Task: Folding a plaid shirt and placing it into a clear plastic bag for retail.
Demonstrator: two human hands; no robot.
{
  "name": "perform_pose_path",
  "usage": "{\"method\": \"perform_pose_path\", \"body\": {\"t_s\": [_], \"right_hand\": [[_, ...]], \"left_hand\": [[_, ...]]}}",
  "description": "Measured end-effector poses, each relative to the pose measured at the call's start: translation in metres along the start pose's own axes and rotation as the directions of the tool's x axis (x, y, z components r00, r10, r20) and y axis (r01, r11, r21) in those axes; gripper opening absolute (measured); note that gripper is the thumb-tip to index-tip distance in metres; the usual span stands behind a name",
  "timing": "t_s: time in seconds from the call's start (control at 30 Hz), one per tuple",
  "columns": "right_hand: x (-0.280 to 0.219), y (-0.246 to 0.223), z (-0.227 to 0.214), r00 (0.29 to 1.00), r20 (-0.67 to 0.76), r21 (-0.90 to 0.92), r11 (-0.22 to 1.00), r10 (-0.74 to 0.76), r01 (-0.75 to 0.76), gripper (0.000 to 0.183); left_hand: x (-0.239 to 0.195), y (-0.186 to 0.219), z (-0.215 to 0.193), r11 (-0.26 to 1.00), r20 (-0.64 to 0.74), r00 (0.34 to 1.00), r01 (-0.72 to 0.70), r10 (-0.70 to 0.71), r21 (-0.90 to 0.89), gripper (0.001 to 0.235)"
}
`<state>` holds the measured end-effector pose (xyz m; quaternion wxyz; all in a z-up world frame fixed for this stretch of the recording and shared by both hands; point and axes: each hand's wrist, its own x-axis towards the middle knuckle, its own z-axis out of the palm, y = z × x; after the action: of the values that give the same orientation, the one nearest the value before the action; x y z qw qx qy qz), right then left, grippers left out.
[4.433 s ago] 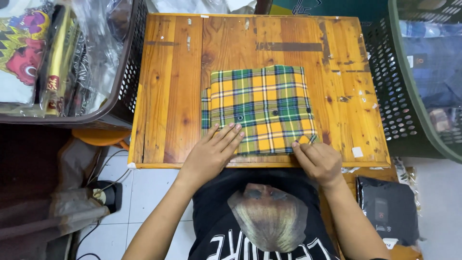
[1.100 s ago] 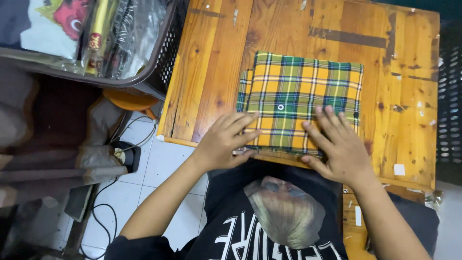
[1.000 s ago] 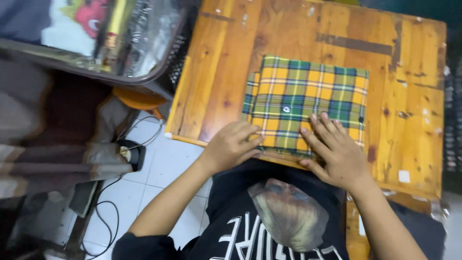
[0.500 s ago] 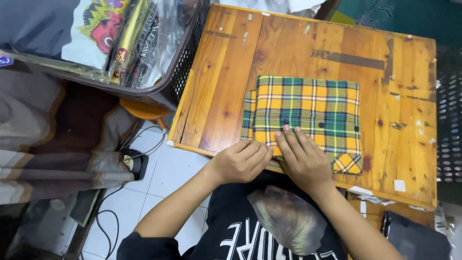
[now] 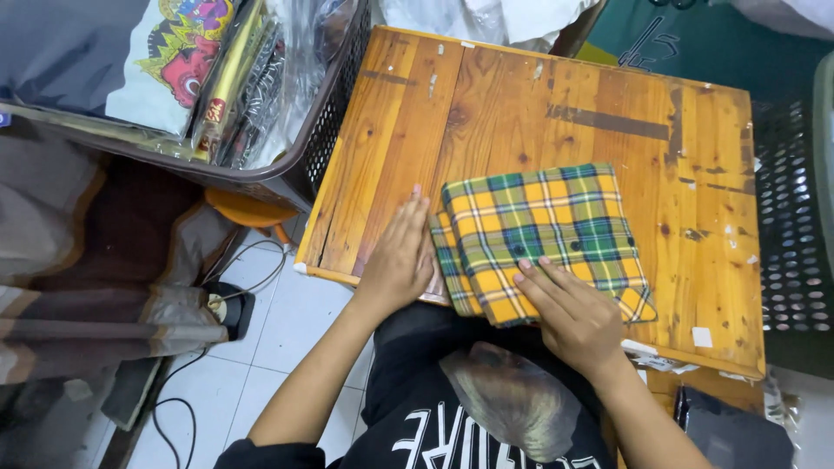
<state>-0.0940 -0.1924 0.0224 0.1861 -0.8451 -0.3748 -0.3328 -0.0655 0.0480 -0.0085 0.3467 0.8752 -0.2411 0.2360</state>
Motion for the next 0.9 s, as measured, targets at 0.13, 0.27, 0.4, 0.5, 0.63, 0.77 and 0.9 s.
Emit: {"method": "perform_pose_path", "body": {"t_s": [0.13,0.27,0.4,0.5,0.63,0.77,0.9], "right_hand": [[0.013,-0.008,-0.023,0.997,-0.050,0.161,0.985,-0.052,0.059,0.031],[0.012,-0.010,-0.044,0.996,0.071,0.206,0.978,-0.047,0.031,0.028],[-0.006,0.000,-0.053,0.991,0.064,0.444,0.886,0.120,-0.136,0.027],[-0.009,0.001,-0.066,0.959,0.105,0.545,0.792,0.262,-0.276,0.024],[-0.057,0.033,-0.072,0.804,0.131,0.623,0.583,0.580,-0.522,0.027],[-0.005,0.044,-0.086,0.693,0.112,0.738,0.408,0.712,-0.538,0.026],[0.051,0.052,-0.079,0.308,0.476,0.740,-0.185,0.824,-0.647,0.031]], "left_hand": [[0.011,-0.001,-0.002,0.999,0.070,0.997,0.030,-0.027,-0.042,0.070],[0.016,-0.005,-0.003,0.966,0.099,0.995,0.033,-0.007,-0.257,0.035],[0.019,0.000,-0.007,0.753,0.043,0.999,0.025,0.004,-0.658,0.015],[0.027,0.014,-0.007,0.664,-0.009,1.000,-0.015,0.013,-0.748,0.011],[0.034,0.027,-0.011,0.607,-0.042,0.993,0.032,-0.108,-0.794,0.025],[0.067,0.062,-0.039,0.659,-0.116,0.955,0.096,-0.271,-0.746,0.040],[0.105,0.071,-0.040,0.742,-0.074,0.883,0.342,-0.464,-0.576,0.029]]}}
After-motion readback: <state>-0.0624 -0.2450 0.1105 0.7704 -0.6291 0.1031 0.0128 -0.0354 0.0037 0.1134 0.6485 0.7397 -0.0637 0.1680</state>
